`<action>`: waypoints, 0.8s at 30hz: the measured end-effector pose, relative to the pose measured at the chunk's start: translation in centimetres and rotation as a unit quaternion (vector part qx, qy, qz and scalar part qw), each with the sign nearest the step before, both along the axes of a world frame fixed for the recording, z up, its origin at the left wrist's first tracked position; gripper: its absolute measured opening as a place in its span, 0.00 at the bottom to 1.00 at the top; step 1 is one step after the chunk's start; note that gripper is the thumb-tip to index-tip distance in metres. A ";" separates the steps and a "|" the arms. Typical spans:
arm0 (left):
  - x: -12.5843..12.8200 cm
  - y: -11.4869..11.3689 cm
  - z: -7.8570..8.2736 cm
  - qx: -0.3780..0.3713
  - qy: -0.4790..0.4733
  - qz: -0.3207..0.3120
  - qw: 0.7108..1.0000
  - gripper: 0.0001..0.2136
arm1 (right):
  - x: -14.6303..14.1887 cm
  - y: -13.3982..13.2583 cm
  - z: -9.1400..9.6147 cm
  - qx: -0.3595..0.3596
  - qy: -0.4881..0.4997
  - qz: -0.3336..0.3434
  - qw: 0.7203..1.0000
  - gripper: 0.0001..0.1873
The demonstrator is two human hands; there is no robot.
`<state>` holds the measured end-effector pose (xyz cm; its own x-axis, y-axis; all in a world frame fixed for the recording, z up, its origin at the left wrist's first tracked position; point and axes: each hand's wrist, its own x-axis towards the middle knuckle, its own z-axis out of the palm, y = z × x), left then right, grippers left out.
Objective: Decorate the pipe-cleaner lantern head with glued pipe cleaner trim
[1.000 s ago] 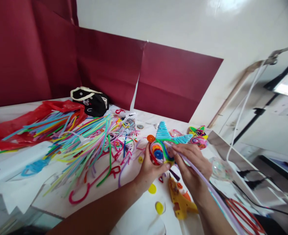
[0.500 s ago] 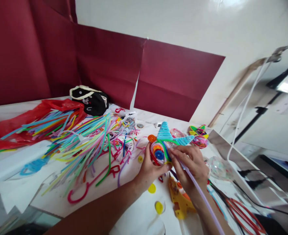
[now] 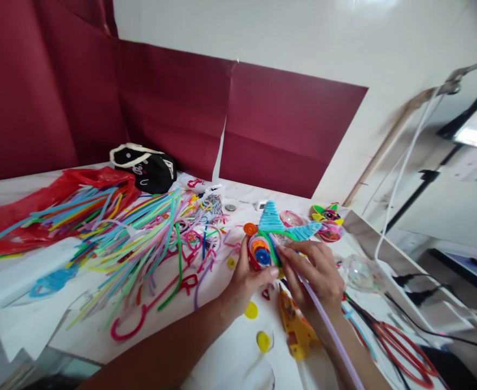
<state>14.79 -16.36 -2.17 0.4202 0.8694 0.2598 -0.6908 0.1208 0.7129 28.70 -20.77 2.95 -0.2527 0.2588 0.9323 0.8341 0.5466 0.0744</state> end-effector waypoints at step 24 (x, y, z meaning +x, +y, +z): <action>-0.5 0.6 2.0 -0.130 -0.002 0.025 0.991 0.18 | -2.0 -1.4 -0.8 -0.088 -0.046 -0.052 0.994 0.11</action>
